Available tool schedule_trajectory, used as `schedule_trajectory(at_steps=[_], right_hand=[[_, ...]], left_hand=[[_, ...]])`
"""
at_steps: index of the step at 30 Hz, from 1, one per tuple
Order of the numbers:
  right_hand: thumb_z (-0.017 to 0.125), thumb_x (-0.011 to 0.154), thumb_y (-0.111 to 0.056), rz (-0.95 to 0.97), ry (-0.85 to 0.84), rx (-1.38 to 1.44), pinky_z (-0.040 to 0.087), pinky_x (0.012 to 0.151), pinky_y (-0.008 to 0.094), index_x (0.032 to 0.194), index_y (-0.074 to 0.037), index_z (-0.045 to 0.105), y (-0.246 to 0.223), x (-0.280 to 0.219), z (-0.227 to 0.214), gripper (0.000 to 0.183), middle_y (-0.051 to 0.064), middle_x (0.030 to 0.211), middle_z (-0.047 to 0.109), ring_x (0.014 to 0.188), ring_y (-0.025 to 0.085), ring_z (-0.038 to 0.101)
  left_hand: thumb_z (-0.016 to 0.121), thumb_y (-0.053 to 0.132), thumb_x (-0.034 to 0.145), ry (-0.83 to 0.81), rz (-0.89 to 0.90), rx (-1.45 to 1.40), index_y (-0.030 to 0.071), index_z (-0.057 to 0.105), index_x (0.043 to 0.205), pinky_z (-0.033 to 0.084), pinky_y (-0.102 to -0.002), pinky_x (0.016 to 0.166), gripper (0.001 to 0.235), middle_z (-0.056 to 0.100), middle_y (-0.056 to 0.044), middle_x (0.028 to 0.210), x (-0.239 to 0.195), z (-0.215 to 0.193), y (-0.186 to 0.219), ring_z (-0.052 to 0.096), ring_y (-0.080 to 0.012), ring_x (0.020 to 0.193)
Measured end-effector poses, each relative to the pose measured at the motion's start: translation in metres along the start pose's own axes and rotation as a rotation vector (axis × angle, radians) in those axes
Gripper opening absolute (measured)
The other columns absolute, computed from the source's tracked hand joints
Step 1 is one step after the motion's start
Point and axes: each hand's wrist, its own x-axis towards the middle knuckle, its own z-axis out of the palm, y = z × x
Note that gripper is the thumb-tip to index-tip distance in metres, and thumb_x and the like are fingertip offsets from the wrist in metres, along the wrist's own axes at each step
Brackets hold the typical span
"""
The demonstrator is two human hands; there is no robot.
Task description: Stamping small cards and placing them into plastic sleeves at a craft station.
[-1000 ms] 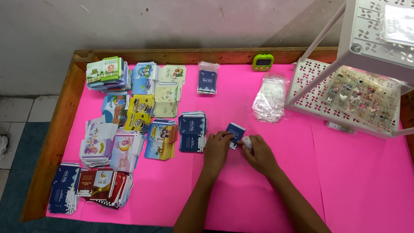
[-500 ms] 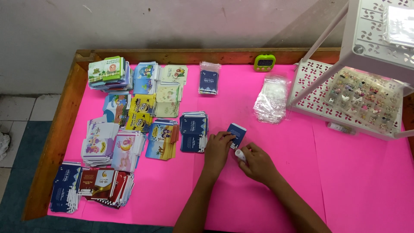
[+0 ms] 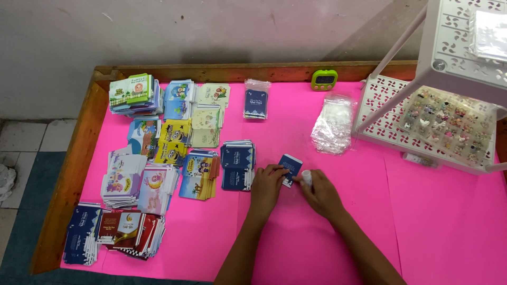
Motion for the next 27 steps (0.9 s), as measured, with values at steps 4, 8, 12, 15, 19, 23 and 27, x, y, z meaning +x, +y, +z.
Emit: schedule_trajectory(at_steps=[4, 8, 12, 15, 19, 23, 27], right_hand=[[0.056, 0.101, -0.033, 0.059, 0.009, 0.011, 0.052, 0.067, 0.048, 0.098, -0.004, 0.060, 0.000, 0.011, -0.011, 0.030, 0.017, 0.084, 0.057, 0.083, 0.039, 0.064], [0.052, 0.104, -0.033, 0.195, 0.029, 0.010, 0.051, 0.065, 0.046, 0.097, -0.004, 0.056, 0.006, 0.017, -0.011, 0.031, 0.016, 0.084, 0.054, 0.079, 0.036, 0.063], [0.049, 0.105, -0.032, 0.240, 0.048, 0.013, 0.049, 0.065, 0.047, 0.099, -0.003, 0.054, 0.012, 0.019, -0.008, 0.030, 0.017, 0.086, 0.052, 0.081, 0.037, 0.062], [0.049, 0.106, -0.034, 0.237, 0.052, -0.026, 0.051, 0.066, 0.046, 0.101, -0.003, 0.054, -0.015, 0.024, -0.018, 0.032, 0.017, 0.088, 0.053, 0.082, 0.036, 0.063], [0.049, 0.107, -0.032, 0.246, 0.064, 0.086, 0.052, 0.075, 0.052, 0.105, -0.004, 0.055, -0.006, 0.019, -0.025, 0.029, 0.019, 0.089, 0.058, 0.090, 0.041, 0.066], [0.051, 0.109, -0.031, 0.298, 0.153, 0.138, 0.054, 0.081, 0.054, 0.113, -0.002, 0.057, 0.028, 0.009, -0.024, 0.030, 0.025, 0.097, 0.067, 0.097, 0.045, 0.067], [0.043, 0.113, -0.026, 0.268, 0.262, 0.063, 0.052, 0.091, 0.062, 0.131, 0.003, 0.057, 0.036, 0.007, -0.048, 0.037, 0.034, 0.111, 0.064, 0.109, 0.053, 0.063]], left_hand=[[0.061, 0.026, 0.105, -0.005, -0.005, 0.007, 0.026, 0.075, 0.121, 0.052, -0.033, 0.078, 0.021, 0.066, 0.000, 0.118, -0.001, -0.007, 0.005, 0.059, -0.0182, 0.102], [0.061, 0.020, 0.105, -0.002, 0.002, -0.019, 0.023, 0.076, 0.121, 0.053, -0.034, 0.080, 0.022, 0.066, -0.003, 0.119, -0.002, -0.012, 0.010, 0.059, -0.0199, 0.100], [0.063, 0.020, 0.104, 0.010, -0.004, -0.026, 0.023, 0.076, 0.119, 0.054, -0.036, 0.080, 0.021, 0.067, -0.005, 0.118, -0.003, -0.015, 0.014, 0.061, -0.0212, 0.100], [0.061, 0.019, 0.104, 0.030, 0.039, 0.041, 0.021, 0.076, 0.118, 0.054, -0.036, 0.077, 0.020, 0.067, -0.004, 0.117, -0.007, -0.018, 0.021, 0.060, -0.0215, 0.099], [0.063, 0.017, 0.104, 0.137, 0.090, -0.018, 0.006, 0.074, 0.120, 0.051, -0.044, 0.086, 0.022, 0.068, -0.019, 0.118, -0.009, 0.011, 0.016, 0.062, -0.0345, 0.105], [0.065, 0.035, 0.099, 0.243, 0.202, 0.398, 0.006, 0.070, 0.117, 0.050, -0.042, 0.096, 0.035, 0.067, -0.014, 0.119, -0.013, 0.044, 0.010, 0.059, -0.0307, 0.117], [0.067, 0.038, 0.100, 0.229, 0.208, 0.495, -0.001, 0.068, 0.118, 0.049, -0.042, 0.106, 0.043, 0.068, -0.020, 0.119, -0.016, 0.041, 0.029, 0.063, -0.0333, 0.117]])
